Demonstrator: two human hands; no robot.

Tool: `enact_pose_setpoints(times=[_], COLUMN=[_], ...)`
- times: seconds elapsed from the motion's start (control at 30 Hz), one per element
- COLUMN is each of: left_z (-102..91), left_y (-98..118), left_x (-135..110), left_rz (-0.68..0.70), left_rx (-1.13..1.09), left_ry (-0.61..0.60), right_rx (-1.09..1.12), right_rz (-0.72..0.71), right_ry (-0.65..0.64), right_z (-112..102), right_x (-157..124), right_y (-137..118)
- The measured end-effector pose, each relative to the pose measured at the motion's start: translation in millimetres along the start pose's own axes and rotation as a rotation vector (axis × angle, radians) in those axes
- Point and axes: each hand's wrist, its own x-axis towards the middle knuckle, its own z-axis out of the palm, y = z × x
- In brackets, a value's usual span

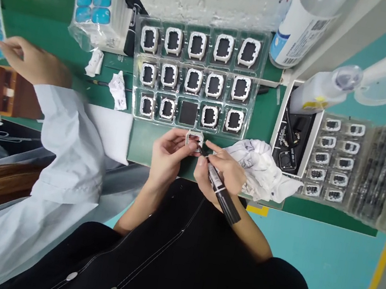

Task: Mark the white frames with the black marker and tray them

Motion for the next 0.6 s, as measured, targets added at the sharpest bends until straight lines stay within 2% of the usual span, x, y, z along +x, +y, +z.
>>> enact_pose_setpoints(times=[0.2,0.33,0.5,0.6], left_z=[6.3,6.5,6.2,4.9], left_y=[-2.9,-3.3,-4.7,-7.9], left_x=[3.0,2.6,-0.4,0.7], left_rz=[-0.036,-0.041,-0.055,-0.06], left_rx=[0.016,0.017,0.039,0.044], left_ry=[-0.089,-0.091,-0.105,-0.104], right_rx=[-0.053,-0.056,-0.086,-0.139], right_rz=[0.14,0.132,0.197,0.157], right_ry=[-0.014,0.012,-0.039,-0.035], right_z=[-0.7,0.0,-1.4,-2.2], right_x=[-9.3,-10.5,-6.1,-3.7], right_y=[0.2,3.4,0.6,-1.2])
